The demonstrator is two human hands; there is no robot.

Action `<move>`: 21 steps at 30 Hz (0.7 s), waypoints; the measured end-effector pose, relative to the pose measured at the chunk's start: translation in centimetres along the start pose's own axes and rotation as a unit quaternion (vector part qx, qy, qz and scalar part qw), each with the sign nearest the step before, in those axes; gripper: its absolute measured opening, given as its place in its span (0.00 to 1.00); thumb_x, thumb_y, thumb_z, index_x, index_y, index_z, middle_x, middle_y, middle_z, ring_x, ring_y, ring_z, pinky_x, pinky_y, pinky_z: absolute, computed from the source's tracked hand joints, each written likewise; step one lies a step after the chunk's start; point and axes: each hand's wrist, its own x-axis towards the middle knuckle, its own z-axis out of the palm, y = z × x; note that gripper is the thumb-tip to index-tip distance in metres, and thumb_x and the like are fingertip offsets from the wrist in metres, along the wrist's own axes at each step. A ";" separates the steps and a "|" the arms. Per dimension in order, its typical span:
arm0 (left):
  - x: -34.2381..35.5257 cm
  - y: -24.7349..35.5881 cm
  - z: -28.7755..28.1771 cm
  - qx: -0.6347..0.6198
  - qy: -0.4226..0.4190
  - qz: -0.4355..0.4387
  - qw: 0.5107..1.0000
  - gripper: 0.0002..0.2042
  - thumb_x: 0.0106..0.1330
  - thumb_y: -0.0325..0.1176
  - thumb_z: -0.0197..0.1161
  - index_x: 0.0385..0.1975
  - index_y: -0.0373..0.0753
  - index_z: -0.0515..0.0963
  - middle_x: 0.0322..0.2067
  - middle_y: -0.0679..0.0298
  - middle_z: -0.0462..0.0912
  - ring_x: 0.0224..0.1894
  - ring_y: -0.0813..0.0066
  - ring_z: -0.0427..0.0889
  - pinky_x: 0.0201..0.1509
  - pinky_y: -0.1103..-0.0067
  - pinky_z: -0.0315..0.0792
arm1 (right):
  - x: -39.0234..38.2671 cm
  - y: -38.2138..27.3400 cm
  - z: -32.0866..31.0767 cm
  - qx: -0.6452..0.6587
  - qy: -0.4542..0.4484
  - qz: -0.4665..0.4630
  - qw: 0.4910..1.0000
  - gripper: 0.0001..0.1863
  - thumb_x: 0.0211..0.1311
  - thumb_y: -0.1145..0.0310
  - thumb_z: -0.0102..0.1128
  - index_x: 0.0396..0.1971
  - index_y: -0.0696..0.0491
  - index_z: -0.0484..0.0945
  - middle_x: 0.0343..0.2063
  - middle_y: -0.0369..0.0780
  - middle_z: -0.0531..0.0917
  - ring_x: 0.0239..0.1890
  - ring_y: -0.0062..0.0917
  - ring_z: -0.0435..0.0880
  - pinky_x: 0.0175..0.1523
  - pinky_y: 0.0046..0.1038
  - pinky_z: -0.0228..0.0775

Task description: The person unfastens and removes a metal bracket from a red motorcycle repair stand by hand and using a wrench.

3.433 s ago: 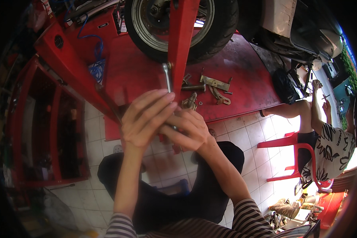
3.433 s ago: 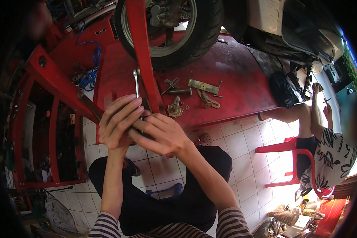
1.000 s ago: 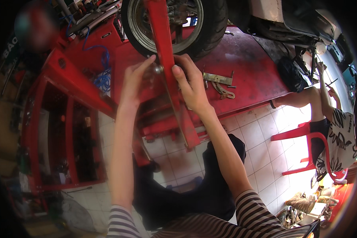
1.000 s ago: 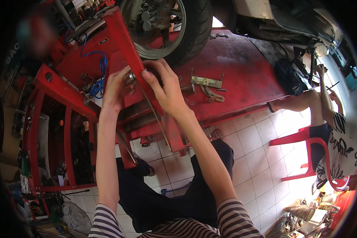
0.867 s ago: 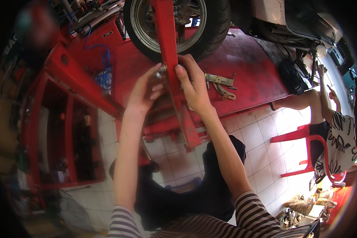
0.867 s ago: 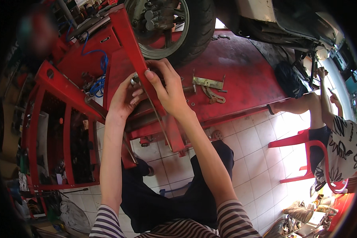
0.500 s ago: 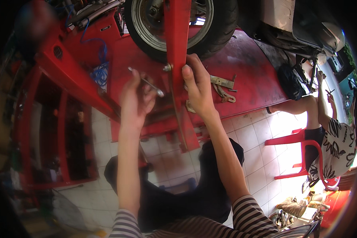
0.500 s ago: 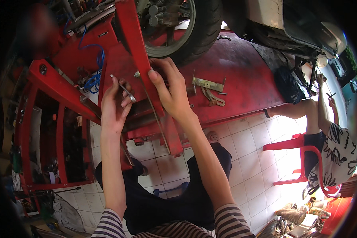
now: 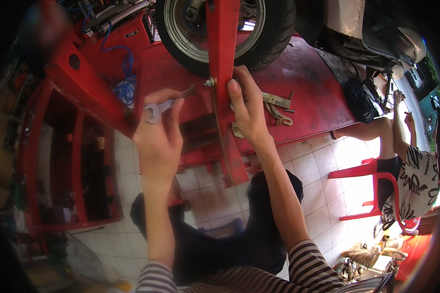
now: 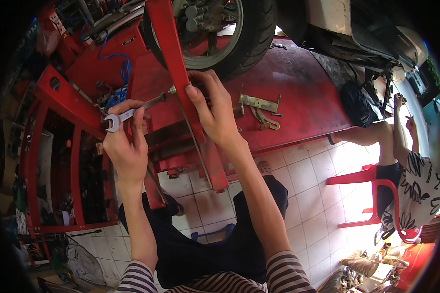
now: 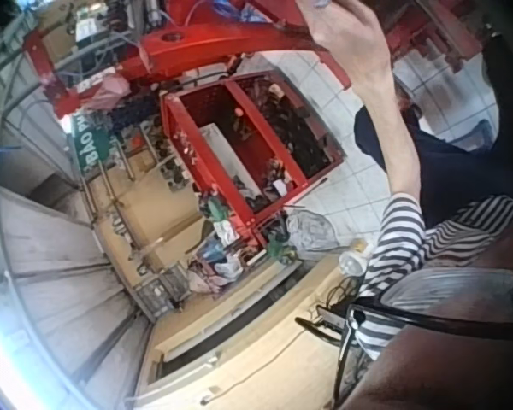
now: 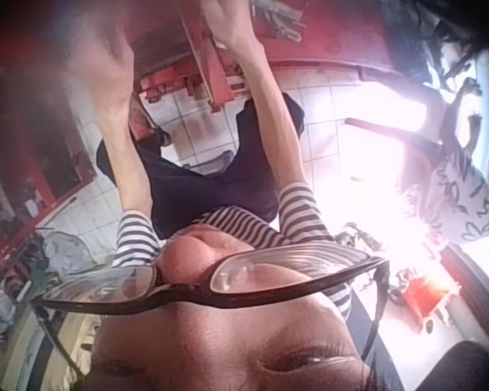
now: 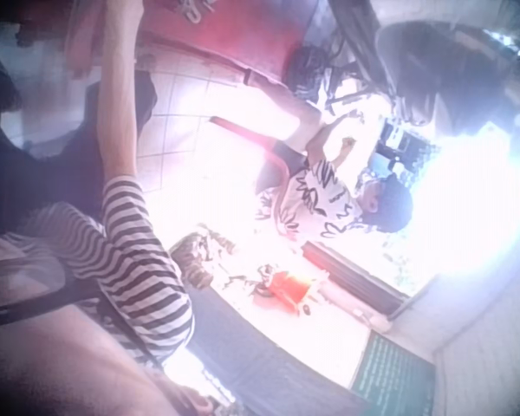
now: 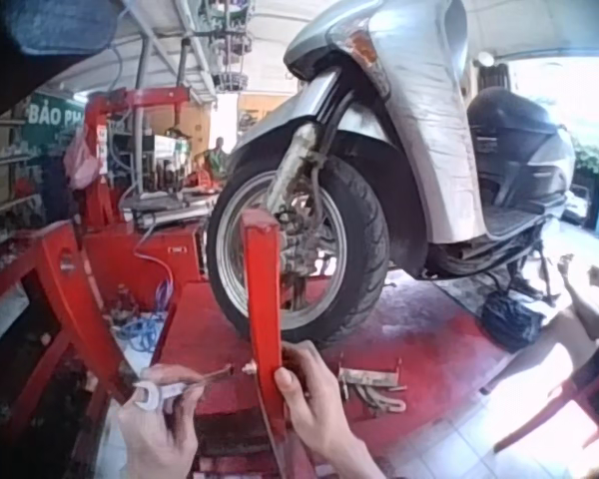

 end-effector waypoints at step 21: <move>-1.5 0.2 1.0 -0.079 0.039 0.162 0.983 0.19 0.48 0.11 0.68 0.42 0.32 0.77 0.33 0.52 0.81 0.30 0.57 0.81 0.29 0.72 0.77 | -0.1 -0.2 0.3 0.001 0.003 -0.004 1.000 0.17 0.73 0.61 0.54 0.50 0.60 0.74 0.41 0.43 0.77 0.40 0.29 0.78 0.47 0.27 0.70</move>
